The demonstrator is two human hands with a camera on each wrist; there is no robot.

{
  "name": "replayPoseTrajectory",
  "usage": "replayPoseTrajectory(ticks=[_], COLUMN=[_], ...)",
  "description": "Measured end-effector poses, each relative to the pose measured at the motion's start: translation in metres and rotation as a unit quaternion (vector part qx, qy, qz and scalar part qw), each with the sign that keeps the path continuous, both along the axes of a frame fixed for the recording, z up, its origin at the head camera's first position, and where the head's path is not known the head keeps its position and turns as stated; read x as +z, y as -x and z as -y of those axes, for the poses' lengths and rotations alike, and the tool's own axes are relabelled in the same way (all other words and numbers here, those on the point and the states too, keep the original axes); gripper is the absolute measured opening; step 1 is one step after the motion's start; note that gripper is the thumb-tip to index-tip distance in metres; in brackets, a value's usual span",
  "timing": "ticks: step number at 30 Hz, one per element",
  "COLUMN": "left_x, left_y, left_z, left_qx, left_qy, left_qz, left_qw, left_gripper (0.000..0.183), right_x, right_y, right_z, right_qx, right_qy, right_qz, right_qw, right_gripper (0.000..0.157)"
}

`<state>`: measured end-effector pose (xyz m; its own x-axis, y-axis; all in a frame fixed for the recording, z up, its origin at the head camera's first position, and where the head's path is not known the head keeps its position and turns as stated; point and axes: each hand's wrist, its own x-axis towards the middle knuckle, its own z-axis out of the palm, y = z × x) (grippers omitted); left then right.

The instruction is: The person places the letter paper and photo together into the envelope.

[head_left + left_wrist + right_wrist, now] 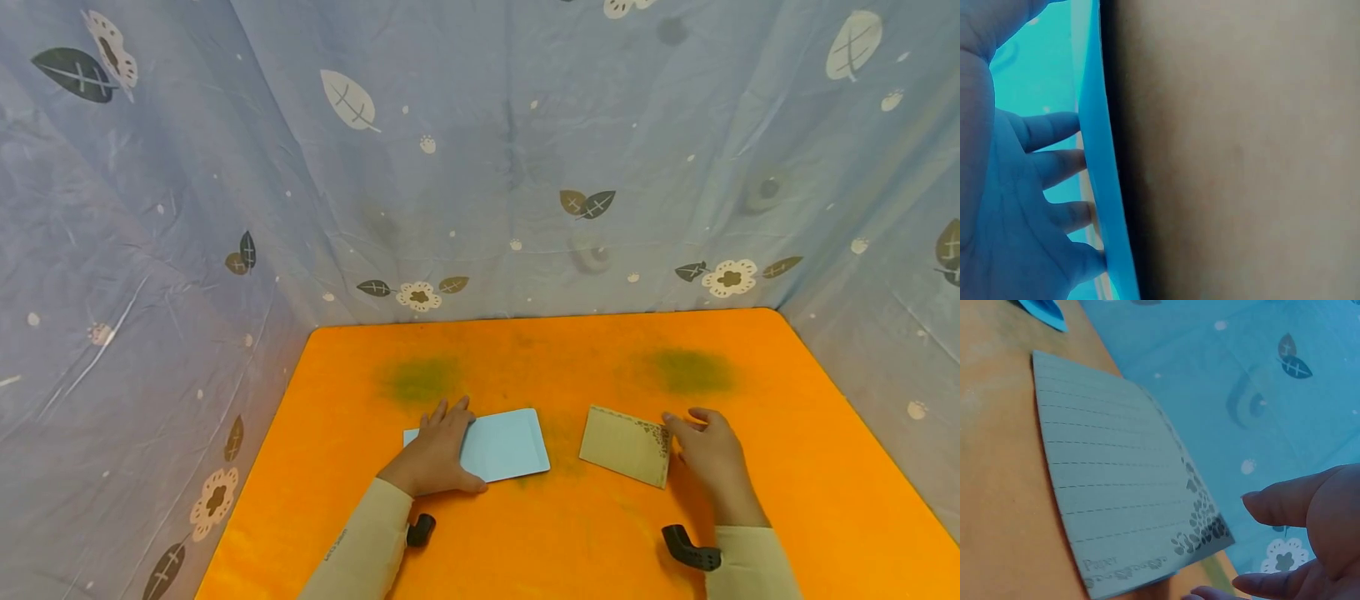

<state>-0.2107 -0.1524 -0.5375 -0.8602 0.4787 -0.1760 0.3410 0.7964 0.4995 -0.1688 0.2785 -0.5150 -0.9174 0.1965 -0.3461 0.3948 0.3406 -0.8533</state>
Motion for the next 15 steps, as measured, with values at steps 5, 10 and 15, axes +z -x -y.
replayPoseTrajectory(ticks=[5,10,15], left_x=[-0.0012,-0.0017,-0.0011], left_y=[0.0008,0.0009,0.0009], left_z=[0.0002,-0.0002,-0.0008], left_qx=[-0.001,-0.002,-0.002], left_qy=[0.000,0.004,0.003], left_qz=[-0.001,-0.002,-0.003], left_qw=[1.0000,1.0000,1.0000], left_gripper=[0.108,0.109,0.108], right_x=[-0.0003,0.0010,0.0028], right_y=[-0.0003,-0.0018,-0.0038], right_z=[-0.0020,0.0004,0.0029], right_qx=[0.002,0.006,0.013], right_qy=[0.025,0.037,0.047], right_qz=[0.013,0.018,0.014], right_qw=[1.000,0.999,0.999], right_gripper=[0.098,0.099,0.101])
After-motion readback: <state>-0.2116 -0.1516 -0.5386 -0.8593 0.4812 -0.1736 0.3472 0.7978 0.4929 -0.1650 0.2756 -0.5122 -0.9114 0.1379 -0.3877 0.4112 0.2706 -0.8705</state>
